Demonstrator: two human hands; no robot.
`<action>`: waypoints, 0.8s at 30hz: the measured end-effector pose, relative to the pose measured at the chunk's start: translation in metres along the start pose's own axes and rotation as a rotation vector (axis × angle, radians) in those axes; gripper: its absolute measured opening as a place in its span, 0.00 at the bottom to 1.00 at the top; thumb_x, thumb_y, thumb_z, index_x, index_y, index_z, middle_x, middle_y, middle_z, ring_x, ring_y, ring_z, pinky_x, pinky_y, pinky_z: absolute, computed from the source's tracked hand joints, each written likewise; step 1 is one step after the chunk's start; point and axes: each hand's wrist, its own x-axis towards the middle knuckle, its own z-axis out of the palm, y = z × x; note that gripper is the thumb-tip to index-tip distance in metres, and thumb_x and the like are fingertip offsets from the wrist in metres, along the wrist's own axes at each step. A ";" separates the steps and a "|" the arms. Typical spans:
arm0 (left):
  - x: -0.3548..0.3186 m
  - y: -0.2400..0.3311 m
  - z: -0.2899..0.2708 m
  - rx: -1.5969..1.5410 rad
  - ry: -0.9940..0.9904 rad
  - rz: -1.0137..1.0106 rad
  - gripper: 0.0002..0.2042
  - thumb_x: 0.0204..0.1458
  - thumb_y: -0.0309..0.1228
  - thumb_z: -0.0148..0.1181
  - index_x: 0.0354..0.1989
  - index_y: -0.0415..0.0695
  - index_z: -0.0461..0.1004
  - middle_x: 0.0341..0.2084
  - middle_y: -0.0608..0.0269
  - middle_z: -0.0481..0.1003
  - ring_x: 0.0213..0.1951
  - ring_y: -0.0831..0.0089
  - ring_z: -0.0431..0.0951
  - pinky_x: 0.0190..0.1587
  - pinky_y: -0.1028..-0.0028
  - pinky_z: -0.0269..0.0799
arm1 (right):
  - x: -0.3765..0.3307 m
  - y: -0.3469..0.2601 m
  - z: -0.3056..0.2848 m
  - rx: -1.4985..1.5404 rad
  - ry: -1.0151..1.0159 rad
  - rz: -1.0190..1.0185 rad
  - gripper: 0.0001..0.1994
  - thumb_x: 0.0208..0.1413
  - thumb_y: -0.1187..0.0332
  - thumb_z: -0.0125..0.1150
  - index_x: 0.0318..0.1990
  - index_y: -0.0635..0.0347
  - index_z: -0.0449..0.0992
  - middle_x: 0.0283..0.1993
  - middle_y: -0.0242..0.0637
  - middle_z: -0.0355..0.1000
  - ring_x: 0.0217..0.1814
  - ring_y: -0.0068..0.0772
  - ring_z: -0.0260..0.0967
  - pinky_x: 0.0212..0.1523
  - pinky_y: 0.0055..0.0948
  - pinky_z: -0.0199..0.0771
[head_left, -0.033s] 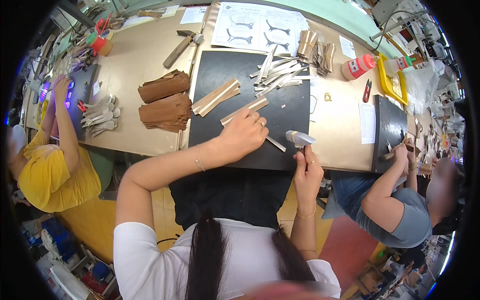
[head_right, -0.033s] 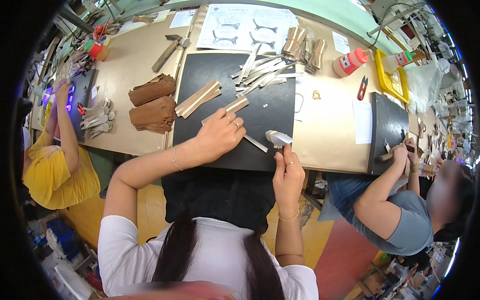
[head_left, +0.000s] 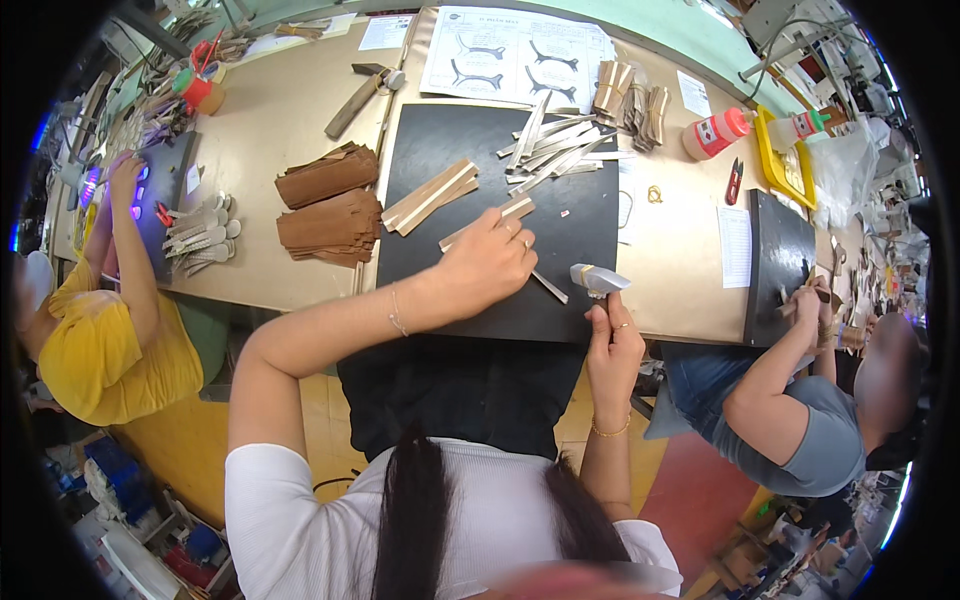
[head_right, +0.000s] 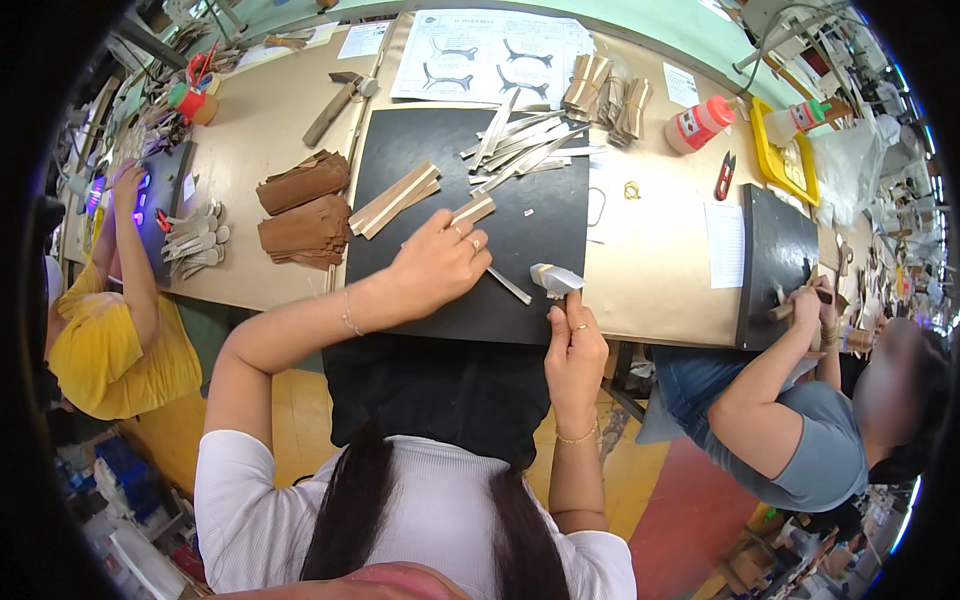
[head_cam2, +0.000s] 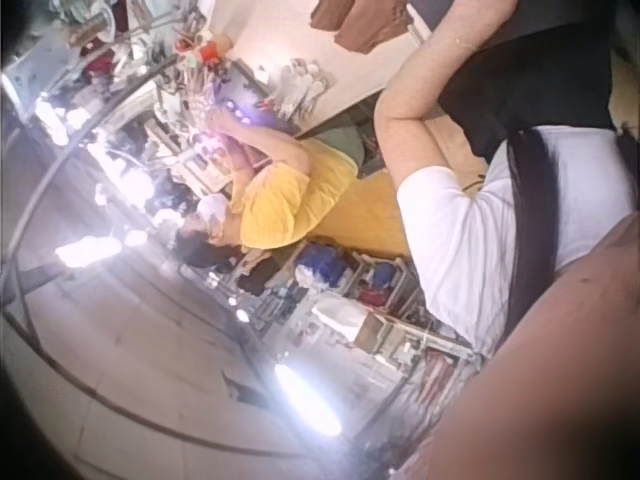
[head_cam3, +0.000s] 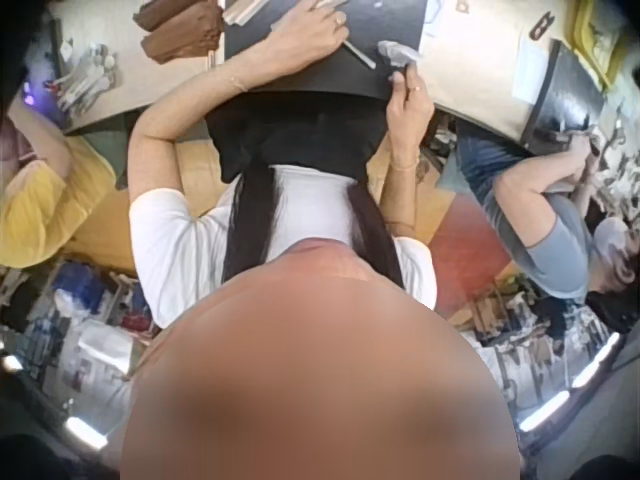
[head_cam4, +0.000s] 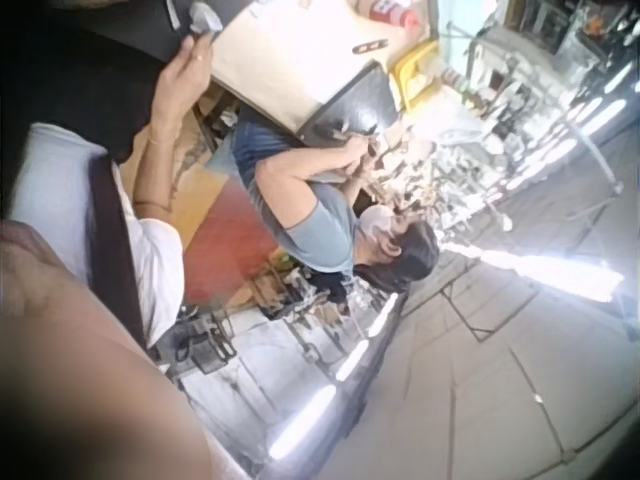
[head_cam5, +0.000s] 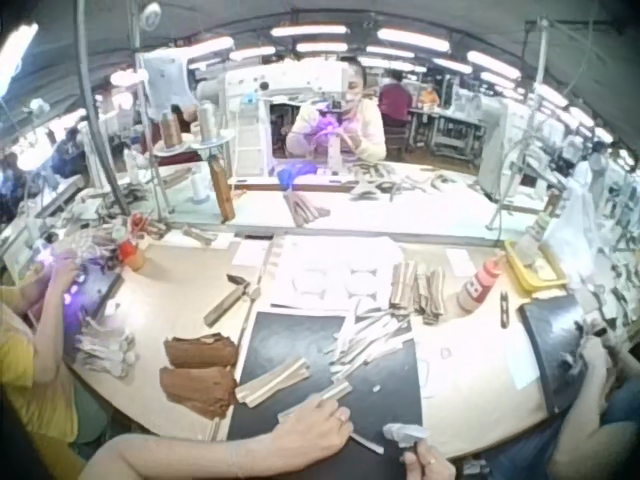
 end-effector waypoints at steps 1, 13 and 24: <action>0.008 -0.011 -0.002 0.040 0.040 0.060 0.04 0.48 0.28 0.59 0.31 0.44 0.76 0.35 0.61 0.73 0.44 0.66 0.74 0.48 0.65 0.67 | -0.002 0.004 0.001 -0.009 -0.011 -0.010 0.18 0.68 0.73 0.58 0.63 0.69 0.73 0.35 0.47 0.76 0.32 0.39 0.73 0.36 0.32 0.73; 0.127 -0.143 0.027 -0.060 0.237 -0.187 0.16 0.53 0.23 0.61 0.50 0.49 0.83 0.52 0.57 0.79 0.44 0.59 0.81 0.50 0.64 0.73 | 0.010 0.013 0.004 0.045 -0.062 0.022 0.17 0.69 0.71 0.57 0.61 0.72 0.74 0.35 0.46 0.79 0.32 0.32 0.76 0.35 0.27 0.73; 0.144 -0.201 0.077 -0.451 -0.163 -0.638 0.07 0.47 0.27 0.67 0.34 0.40 0.85 0.29 0.50 0.83 0.35 0.57 0.84 0.42 0.63 0.79 | 0.013 0.016 0.006 0.046 -0.046 -0.028 0.16 0.67 0.72 0.59 0.59 0.69 0.76 0.33 0.46 0.75 0.31 0.44 0.75 0.34 0.35 0.74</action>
